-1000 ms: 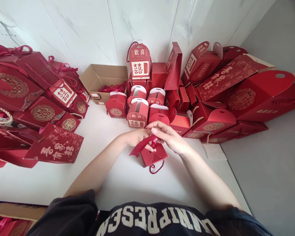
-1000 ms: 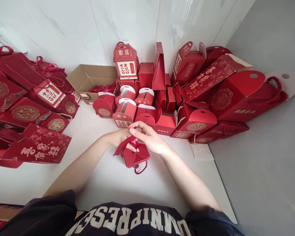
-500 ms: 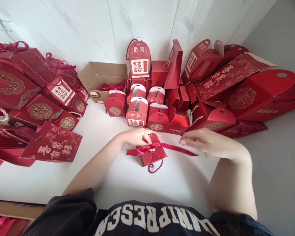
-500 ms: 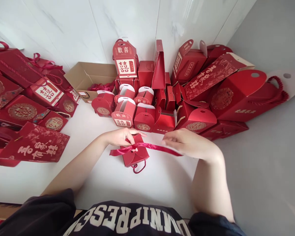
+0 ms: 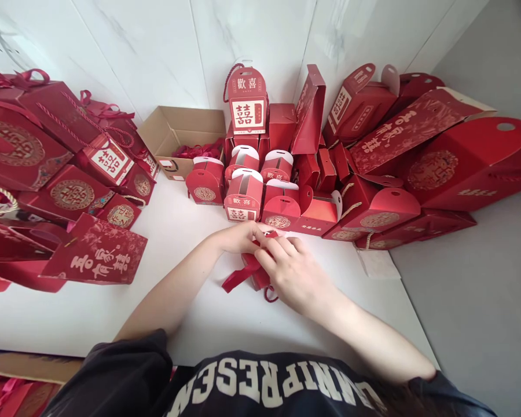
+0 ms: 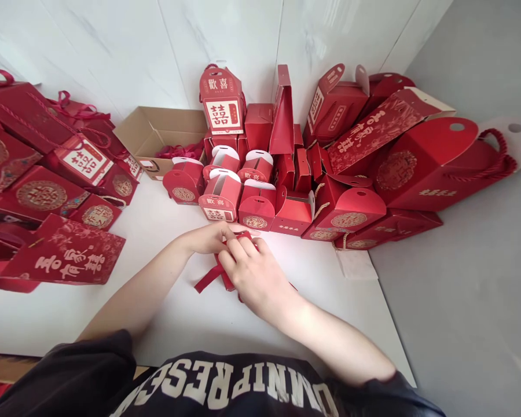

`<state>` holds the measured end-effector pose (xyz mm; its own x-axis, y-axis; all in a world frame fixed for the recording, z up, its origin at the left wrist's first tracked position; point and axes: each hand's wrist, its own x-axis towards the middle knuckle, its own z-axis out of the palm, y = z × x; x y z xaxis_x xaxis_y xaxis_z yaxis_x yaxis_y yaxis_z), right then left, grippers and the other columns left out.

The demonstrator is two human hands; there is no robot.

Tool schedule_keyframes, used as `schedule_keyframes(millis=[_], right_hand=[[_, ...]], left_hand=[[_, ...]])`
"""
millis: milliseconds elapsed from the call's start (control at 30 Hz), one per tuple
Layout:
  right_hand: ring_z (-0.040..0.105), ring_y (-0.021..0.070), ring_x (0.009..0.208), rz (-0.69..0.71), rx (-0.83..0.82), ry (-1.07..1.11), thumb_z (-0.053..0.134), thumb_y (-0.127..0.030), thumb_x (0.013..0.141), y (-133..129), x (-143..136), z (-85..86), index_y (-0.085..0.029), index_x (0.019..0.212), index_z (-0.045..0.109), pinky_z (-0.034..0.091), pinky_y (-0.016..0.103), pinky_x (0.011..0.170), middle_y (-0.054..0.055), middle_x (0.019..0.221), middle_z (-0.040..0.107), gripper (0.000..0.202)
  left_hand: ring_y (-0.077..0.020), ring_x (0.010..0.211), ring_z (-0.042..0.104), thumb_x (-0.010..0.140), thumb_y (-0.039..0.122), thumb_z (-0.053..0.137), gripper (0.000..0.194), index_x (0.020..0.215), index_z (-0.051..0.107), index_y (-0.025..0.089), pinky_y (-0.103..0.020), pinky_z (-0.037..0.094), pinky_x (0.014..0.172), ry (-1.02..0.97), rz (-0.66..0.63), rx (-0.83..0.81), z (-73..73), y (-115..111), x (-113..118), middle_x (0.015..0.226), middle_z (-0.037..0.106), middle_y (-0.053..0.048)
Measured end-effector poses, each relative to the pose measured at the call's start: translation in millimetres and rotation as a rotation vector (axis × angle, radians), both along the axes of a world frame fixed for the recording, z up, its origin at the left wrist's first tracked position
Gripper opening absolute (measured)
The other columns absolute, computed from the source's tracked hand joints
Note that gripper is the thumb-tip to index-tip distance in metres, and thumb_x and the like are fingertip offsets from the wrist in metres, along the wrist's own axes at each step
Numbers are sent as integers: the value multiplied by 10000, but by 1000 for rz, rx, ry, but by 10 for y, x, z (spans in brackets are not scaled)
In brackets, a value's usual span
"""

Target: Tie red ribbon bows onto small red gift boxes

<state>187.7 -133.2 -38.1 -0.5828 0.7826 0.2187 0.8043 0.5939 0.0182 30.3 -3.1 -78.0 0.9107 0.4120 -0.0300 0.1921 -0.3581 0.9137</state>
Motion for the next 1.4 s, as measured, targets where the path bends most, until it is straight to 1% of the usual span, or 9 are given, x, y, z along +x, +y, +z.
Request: schedule_keyframes(millis=[100,233,400,633,833,967,1133,1267,1400], right_hand=[[579,268,958,43,158,-2,510,-66,914,58,20,-33,-132,985,650,442,412,818,169,1249,637,171],[584,211,780,172,323,97,458,-71,963,103,59,3,-147,842,651,412,353,681,103,947,718,241],[650,188,827,297,232,383,438,-89,989,8,33,53,-167,958,639,444,318,705,82,952,747,218],[691,181,759,499,-24,732,575,-159,951,-183,134,244,-176,1063,619,494,310,672,70,904,769,122],[648,154,673,510,-191,746,580,-234,968,-401,320,479,-188,1006,635,492,311,641,36,836,757,81],[653,150,706,544,-260,686,480,-198,1009,-545,260,550,-177,1018,661,519,286,684,39,843,760,182],[658,130,976,794,-346,501,480,-221,1013,-633,32,400,-174,1217,631,504,240,810,0,1231,705,259],[659,168,943,640,-337,621,527,-283,992,-413,133,267,-170,1152,633,500,309,863,48,1102,736,223],[613,195,1040,118,-361,809,453,-282,1027,17,432,121,-200,1088,621,462,362,953,88,1071,689,197]], left_hand=[[-276,1342,501,841,261,679,135,856,780,174,-394,394,1112,7,-1,15,62,23,-34,1425,573,-86],[-284,1372,465,851,232,654,152,797,791,191,-425,367,1129,22,71,143,218,-3,-69,1459,546,-77],[-263,1327,465,833,164,643,204,695,779,229,-439,354,1118,-34,217,451,506,-179,-94,1420,582,-22],[-159,824,551,842,119,600,258,625,708,206,-383,409,923,-126,452,803,785,-443,-166,841,691,-3],[-134,769,530,832,112,597,223,660,713,192,-300,426,775,-84,499,669,709,-478,-186,816,611,-8],[-117,723,514,809,96,585,221,653,714,182,-271,403,702,-46,384,578,550,-393,-144,781,555,-4],[-105,680,506,798,135,591,199,716,764,185,-245,387,639,49,170,359,317,-145,-90,760,553,-4],[-114,725,520,761,184,666,131,754,797,180,-233,429,662,37,3,155,203,65,-86,817,551,-24],[-155,849,530,738,140,677,171,785,819,223,-254,441,781,44,-150,203,221,113,-40,837,571,-36]])
